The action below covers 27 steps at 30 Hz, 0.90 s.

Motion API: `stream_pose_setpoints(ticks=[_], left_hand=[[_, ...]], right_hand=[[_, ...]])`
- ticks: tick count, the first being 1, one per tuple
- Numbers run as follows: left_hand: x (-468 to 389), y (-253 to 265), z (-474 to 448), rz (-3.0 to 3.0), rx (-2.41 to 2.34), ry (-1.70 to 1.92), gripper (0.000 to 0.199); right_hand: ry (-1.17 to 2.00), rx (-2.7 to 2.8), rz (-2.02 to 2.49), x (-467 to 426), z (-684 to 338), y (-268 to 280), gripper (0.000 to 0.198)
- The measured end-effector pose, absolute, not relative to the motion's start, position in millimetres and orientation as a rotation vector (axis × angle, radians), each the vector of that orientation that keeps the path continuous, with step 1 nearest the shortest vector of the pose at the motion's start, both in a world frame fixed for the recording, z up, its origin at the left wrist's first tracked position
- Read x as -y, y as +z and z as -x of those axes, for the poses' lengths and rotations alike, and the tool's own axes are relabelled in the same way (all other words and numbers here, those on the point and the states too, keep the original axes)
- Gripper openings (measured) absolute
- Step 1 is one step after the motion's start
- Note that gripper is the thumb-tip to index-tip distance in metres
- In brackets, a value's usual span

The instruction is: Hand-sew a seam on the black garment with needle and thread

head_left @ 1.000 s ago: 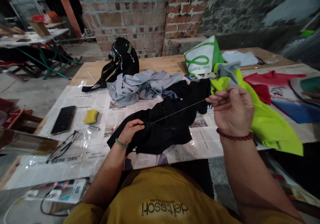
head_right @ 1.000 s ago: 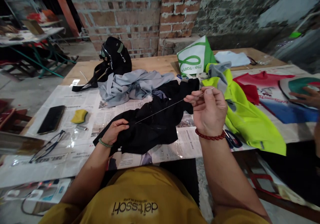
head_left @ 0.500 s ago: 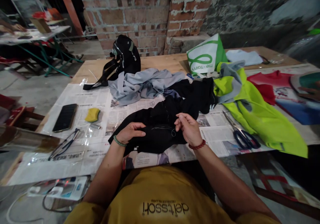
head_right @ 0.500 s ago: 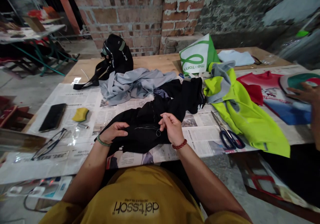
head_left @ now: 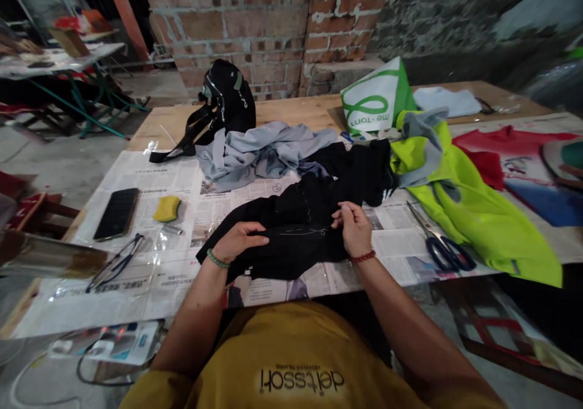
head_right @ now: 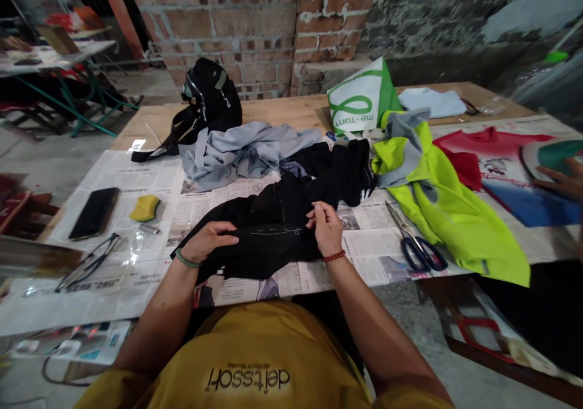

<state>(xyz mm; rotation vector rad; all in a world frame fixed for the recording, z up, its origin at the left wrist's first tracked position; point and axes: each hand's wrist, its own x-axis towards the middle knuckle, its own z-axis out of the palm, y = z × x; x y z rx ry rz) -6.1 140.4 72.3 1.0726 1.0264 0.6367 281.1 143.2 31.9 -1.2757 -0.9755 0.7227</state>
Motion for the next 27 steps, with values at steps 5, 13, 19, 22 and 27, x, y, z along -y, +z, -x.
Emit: stream_pose_setpoints(ticks=[5, 13, 19, 22, 27], left_hand=[[-138.5, 76.2, 3.3, -1.071, -1.062, 0.683, 0.023], [-136.2, 77.4, 3.2, -1.184, -1.108, 0.774, 0.025], [-137.1, 75.1, 5.2, -1.26, -1.104, 0.789, 0.022], [-137.3, 74.3, 5.4, -1.308, -1.096, 0.805, 0.021], [-136.6, 73.5, 4.8, -1.387, -1.077, 0.815, 0.019]], right_hand=[[0.602, 0.996, 1.167, -121.0, -276.5, 70.4, 0.026], [1.1, 1.65, 1.3, -78.9, -212.8, 84.0, 0.023], [1.287, 1.714, 1.322, -80.6, -184.1, 78.6, 0.024], [1.321, 1.694, 1.351, -85.3, -181.8, 78.6, 0.024], [1.324, 1.683, 1.372, -88.0, -179.4, 76.9, 0.024]])
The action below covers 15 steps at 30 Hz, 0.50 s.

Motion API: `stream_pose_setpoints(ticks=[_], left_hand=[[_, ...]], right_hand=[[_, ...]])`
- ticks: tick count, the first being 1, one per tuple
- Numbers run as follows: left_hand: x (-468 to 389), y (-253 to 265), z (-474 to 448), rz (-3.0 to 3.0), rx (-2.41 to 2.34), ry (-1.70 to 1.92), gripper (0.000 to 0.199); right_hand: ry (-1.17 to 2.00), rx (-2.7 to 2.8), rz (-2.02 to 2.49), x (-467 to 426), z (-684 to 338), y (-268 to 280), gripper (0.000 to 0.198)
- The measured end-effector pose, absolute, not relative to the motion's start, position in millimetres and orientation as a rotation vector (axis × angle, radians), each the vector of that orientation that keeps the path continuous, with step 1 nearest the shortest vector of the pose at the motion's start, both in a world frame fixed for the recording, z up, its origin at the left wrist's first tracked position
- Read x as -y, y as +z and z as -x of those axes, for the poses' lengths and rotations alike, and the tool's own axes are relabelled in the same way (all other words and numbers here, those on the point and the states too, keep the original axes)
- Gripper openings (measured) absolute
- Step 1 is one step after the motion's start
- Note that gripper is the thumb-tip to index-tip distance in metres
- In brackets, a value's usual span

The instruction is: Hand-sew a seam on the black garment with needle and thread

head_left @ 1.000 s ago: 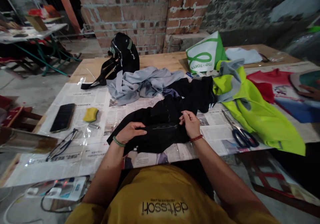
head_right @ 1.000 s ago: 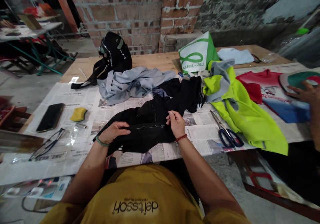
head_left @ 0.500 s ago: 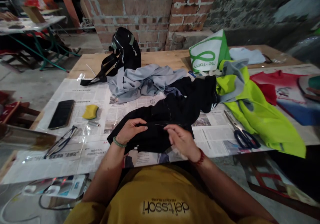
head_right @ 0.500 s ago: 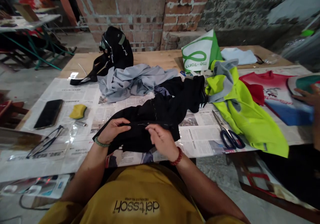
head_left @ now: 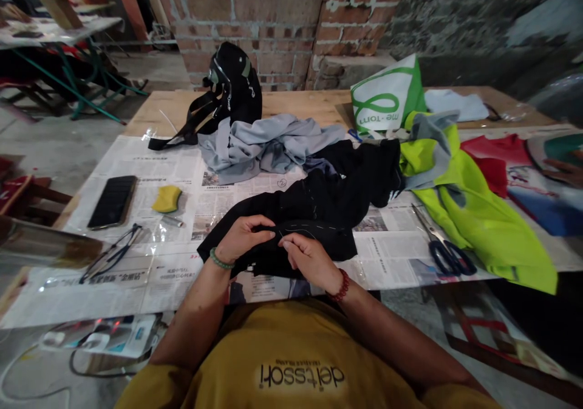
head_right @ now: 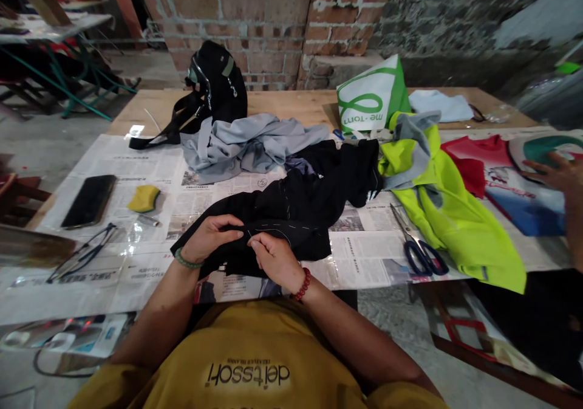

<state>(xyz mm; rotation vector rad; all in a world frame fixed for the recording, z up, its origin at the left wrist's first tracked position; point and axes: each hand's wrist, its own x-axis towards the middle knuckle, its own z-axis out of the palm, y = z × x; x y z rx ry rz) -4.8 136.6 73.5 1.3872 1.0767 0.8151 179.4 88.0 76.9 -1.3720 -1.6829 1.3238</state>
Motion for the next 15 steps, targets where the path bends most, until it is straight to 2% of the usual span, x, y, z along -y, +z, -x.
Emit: stream_pose_setpoints(ticks=[9, 15], left_hand=[[-135.4, 76.2, 2.9, -1.514, -1.056, 0.828, 0.016], [-134.4, 78.1, 1.2, -1.657, -1.03, 0.934, 0.008]], right_hand=[[1.353, 1.678, 1.401, -89.9, -177.6, 75.2, 0.022], [1.382, 1.65, 1.371, -92.1, -176.4, 71.0, 0.021]])
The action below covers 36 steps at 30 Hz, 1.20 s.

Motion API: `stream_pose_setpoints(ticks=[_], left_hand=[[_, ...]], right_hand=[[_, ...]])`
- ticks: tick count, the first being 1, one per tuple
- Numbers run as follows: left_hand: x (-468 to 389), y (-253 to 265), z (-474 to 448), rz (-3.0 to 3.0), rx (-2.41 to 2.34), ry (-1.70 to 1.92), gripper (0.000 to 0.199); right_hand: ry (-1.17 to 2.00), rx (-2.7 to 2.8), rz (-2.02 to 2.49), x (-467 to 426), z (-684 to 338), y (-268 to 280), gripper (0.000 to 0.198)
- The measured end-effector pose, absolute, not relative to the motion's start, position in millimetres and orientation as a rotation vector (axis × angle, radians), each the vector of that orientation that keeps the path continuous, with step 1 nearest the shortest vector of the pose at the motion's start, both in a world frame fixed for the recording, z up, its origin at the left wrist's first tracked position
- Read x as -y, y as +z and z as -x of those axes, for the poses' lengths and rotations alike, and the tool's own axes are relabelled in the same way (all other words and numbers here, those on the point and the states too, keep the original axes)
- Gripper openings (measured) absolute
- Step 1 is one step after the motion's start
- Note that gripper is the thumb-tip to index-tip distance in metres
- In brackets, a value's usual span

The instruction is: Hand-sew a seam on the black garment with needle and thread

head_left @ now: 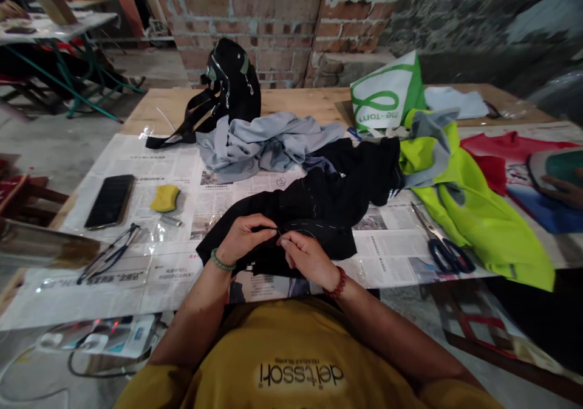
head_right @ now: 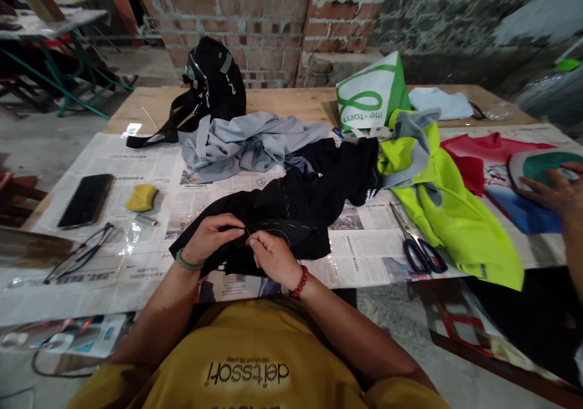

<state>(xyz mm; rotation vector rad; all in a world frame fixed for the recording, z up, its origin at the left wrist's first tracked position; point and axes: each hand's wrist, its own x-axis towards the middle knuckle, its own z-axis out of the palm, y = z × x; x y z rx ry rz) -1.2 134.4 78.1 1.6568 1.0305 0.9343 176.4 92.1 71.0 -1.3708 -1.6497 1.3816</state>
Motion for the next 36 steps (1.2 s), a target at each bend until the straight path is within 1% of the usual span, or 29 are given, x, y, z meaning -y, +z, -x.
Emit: stream_pose_setpoints(ticks=[7, 14, 17, 20, 24, 28, 32, 36], left_hand=[[-133.1, 75.2, -2.0, -1.751, -0.922, 1.05, 0.008], [-131.1, 72.2, -7.4, -1.806, -0.861, 0.993, 0.01], [-131.0, 73.8, -8.8, -1.811, -0.881, 0.989, 0.01], [-131.4, 75.0, -9.0, -1.795, -0.978, 0.997, 0.009], [-132.7, 72.5, -9.7, -1.752, -1.123, 1.034, 0.01], [-132.8, 69.2, -13.3, -1.784, -0.983, 1.038, 0.007], [-131.3, 68.0, -17.9, -1.847, -0.886, 1.017, 0.01], [-131.6, 64.6, -19.6, -1.856, -0.959, 1.063, 0.01]], right_hand=[[1.34, 1.568, 1.362, -93.5, -168.4, 69.8, 0.021], [1.226, 1.561, 1.384, -94.5, -168.7, 65.9, 0.028], [1.285, 1.498, 1.37, -94.8, -169.8, 63.1, 0.022], [1.419, 1.384, 1.298, -94.2, -168.7, 61.6, 0.013], [1.504, 1.279, 1.242, -93.4, -166.5, 60.4, 0.018], [1.498, 1.203, 1.258, -96.2, -165.3, 58.4, 0.014], [1.446, 1.175, 1.288, -99.9, -167.0, 57.9, 0.015], [1.395, 1.363, 1.327, -96.6, -181.2, 66.8, 0.014]])
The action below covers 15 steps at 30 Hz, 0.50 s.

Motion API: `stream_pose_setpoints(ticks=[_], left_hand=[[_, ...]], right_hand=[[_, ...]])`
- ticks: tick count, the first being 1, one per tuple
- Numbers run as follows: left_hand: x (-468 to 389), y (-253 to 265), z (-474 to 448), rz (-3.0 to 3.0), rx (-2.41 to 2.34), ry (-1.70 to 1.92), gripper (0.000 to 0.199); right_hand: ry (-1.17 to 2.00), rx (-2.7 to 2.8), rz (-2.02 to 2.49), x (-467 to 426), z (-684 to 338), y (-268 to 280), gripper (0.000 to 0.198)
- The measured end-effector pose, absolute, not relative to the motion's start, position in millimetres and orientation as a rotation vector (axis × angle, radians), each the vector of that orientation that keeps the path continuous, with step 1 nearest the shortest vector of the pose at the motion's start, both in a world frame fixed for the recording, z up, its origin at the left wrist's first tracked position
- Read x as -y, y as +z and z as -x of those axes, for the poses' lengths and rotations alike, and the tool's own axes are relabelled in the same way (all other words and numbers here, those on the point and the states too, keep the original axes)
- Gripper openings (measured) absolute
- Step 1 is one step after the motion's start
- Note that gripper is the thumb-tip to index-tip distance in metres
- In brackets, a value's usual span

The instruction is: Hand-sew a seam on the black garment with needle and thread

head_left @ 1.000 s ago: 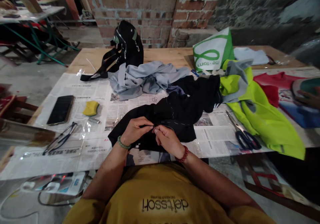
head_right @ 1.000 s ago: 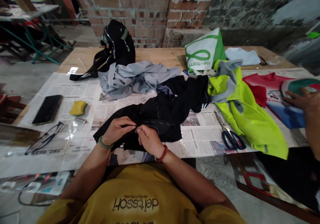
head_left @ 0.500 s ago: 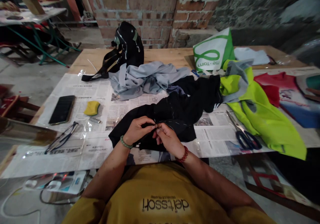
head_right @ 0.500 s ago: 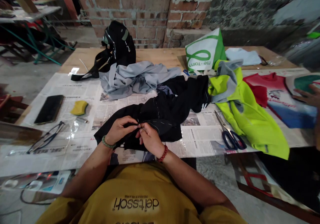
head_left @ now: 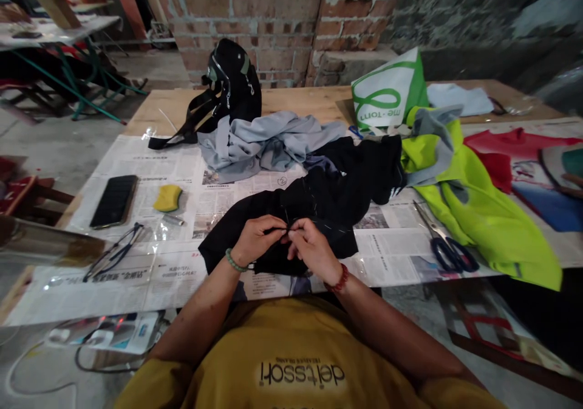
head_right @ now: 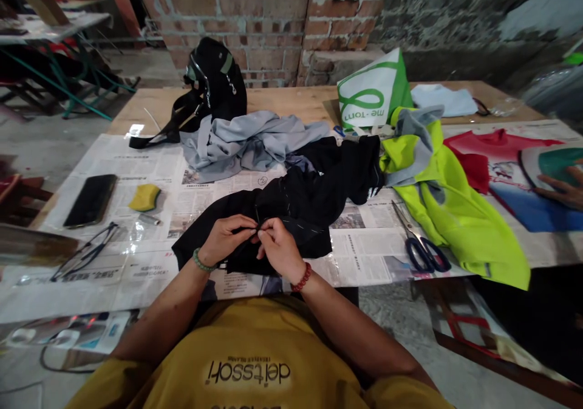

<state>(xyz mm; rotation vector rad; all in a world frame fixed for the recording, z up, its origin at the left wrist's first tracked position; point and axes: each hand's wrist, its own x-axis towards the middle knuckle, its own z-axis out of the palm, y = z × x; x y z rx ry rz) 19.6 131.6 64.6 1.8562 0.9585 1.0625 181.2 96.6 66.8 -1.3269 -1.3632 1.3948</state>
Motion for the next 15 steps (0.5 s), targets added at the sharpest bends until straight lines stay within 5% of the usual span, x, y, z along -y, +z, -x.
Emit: stream_pose_setpoints(ticks=[9, 15], left_hand=[[-129.1, 60.7, -21.6, -2.044, -0.94, 1.158, 0.013], [-126.3, 54.2, -26.0, -2.23, -0.92, 1.225, 0.018]], right_hand=[[0.46, 1.601, 1.439, -117.9, -231.3, 96.9, 0.019], [0.768, 1.723, 1.433, -129.6, -217.3, 81.7, 0.03]])
